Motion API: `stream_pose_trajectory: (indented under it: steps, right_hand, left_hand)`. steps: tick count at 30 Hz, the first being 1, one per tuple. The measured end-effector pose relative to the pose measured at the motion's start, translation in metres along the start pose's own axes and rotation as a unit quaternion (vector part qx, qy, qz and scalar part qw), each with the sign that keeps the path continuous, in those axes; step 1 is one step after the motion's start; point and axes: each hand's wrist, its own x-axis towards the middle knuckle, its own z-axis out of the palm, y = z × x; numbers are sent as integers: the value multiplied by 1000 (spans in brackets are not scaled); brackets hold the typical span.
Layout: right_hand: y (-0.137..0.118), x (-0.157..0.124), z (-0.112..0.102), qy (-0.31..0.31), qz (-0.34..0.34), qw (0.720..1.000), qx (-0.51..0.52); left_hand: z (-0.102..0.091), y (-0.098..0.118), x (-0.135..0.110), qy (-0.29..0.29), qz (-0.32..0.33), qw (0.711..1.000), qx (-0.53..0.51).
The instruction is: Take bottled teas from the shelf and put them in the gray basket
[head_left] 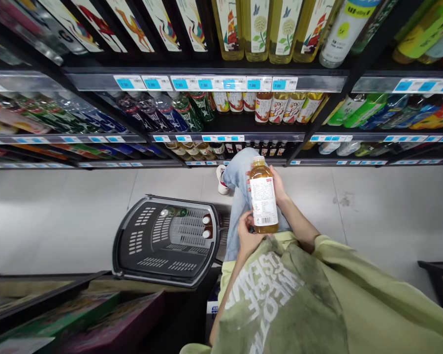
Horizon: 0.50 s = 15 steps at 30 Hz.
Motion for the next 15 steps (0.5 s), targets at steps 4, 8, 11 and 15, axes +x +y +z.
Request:
stream_pose_trajectory:
  steps: [4,8,11,15]
  right_hand:
    - [2,-1,-8,15,-12,1000,2]
    - [-1,-5,-20,35,-70,996,33]
    - [-4,-6,-28,62,-120,989,59]
    - [-2,-8,-35,101,-148,983,40]
  left_hand:
    - [-3,-2,-4,4,61,998,29]
    - [-4,2,-5,-13,113,992,61]
    - [5,10,-4,-9,115,991,73]
    - [22,18,0,48,64,995,67]
